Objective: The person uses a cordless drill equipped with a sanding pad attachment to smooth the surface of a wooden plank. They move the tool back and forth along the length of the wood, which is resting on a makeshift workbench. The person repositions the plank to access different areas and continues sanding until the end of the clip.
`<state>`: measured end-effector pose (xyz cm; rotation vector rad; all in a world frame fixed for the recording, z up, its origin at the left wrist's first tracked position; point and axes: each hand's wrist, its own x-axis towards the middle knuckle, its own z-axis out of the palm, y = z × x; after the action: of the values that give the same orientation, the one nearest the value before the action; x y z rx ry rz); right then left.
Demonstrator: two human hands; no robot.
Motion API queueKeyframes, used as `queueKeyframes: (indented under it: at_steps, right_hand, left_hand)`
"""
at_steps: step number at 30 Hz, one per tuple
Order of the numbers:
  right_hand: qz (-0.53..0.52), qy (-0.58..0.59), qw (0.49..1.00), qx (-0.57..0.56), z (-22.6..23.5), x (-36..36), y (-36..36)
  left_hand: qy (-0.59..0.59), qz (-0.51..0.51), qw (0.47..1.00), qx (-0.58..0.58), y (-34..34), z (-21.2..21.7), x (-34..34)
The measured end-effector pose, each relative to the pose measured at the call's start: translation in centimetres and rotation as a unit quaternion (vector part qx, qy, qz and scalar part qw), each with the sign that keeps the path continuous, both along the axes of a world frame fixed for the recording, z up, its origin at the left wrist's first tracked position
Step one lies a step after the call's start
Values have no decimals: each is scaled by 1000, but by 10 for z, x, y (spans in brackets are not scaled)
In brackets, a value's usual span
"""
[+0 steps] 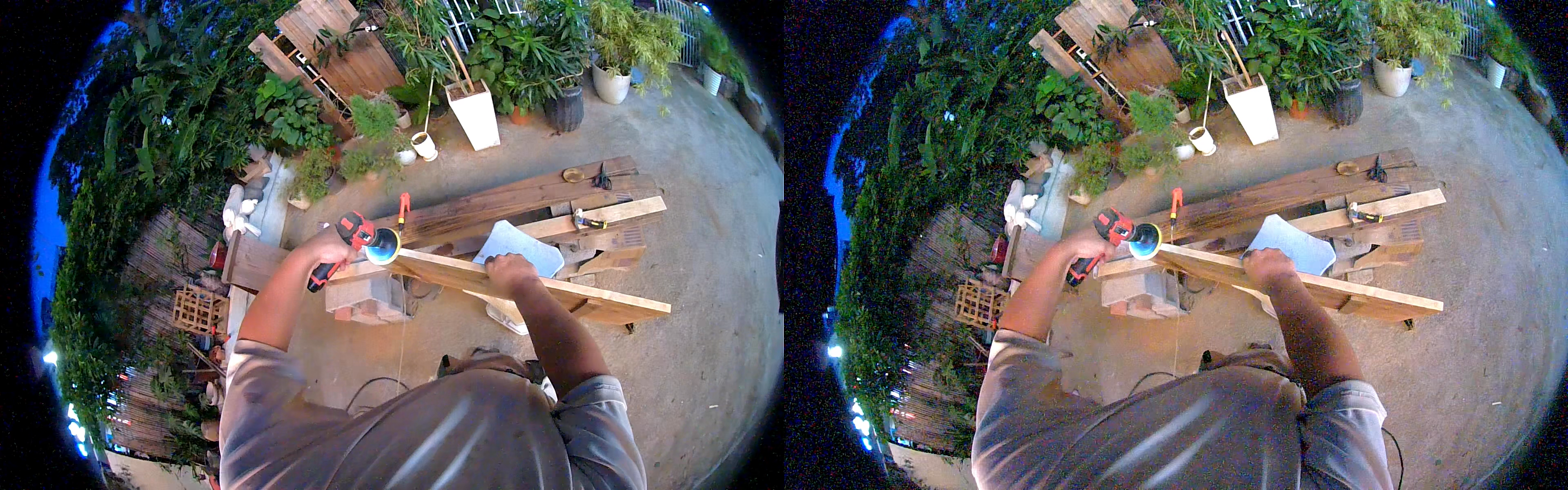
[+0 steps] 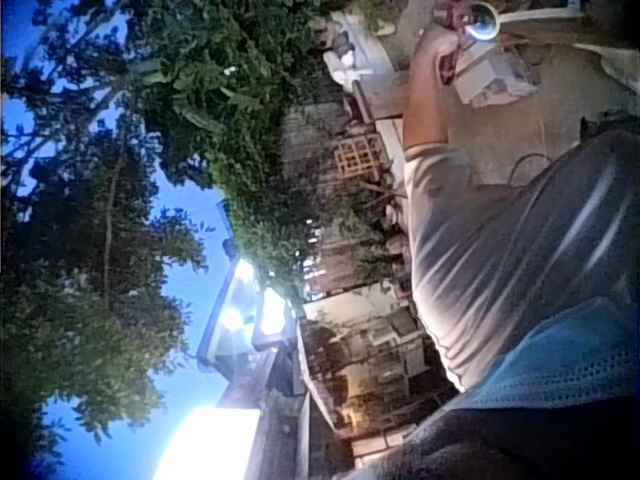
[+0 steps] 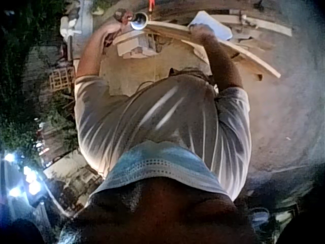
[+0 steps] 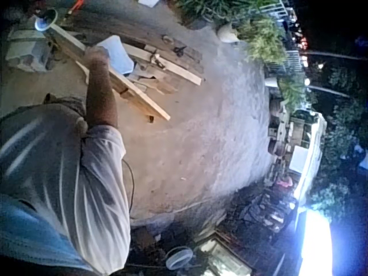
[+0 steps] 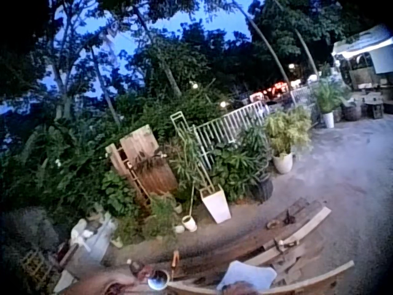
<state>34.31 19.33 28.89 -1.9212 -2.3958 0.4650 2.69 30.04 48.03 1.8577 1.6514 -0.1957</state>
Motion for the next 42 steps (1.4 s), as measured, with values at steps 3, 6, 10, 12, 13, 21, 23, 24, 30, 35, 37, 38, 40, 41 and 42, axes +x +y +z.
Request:
queueKeyframes:
  at_steps: [3, 6, 10, 12, 13, 21, 23, 24, 30, 35, 37, 38, 40, 41, 42]
  right_hand:
    - [8, 3, 1000, 4, -3, -5, -3]
    - [33, -12, 999, 11, 9, -3, -4]
    - [19, -22, 1000, 3, 14, -5, -8]
    - [14, -15, 1000, -1, 19, -6, -10]
    - [14, -18, 1000, -9, 20, -5, -11]
    - [3, 22, 999, 36, 3, -3, -10]
    - [28, -43, 999, -18, 29, -3, -14]
    - [27, -44, 998, -20, 24, -2, -12]
    - [26, -11, 1000, 1, 14, -4, -7]
    - [-3, 4, 1000, -15, 10, 2, -5]
    - [13, -3, 1000, 1, -2, 0, -4]
    - [28, -9, 999, 18, -4, -2, -3]
    - [24, -11, 1000, 12, 2, 0, -6]
    - [17, -12, 1000, 8, 6, 2, -7]
    - [16, -12, 1000, 11, 5, 1, -4]
  left_hand:
    - [16, 12, 1000, 8, 14, -18, -23]
    - [23, -27, 999, 14, 14, -15, -19]
    - [-2, -10, 1000, -11, 12, -10, -11]
    - [46, 1, 999, -15, 15, -11, -14]
    - [44, -1, 999, -16, 12, -8, -7]
    - [84, -23, 996, 16, 8, -6, -9]
    - [71, -17, 997, 4, -3, 5, 3]
    - [60, -12, 998, -7, -4, 6, 7]
    - [47, -4, 998, 30, 18, -24, -38]
    - [15, 9, 1000, 4, -3, 0, -5]
    - [23, 26, 999, 6, 9, -15, -22]
    - [19, 20, 1000, 7, 20, -28, -37]
    - [11, 7, 1000, 5, 18, -26, -29]
    - [39, 8, 999, 4, 0, -3, -2]
    - [69, 12, 998, 6, -12, 14, 11]
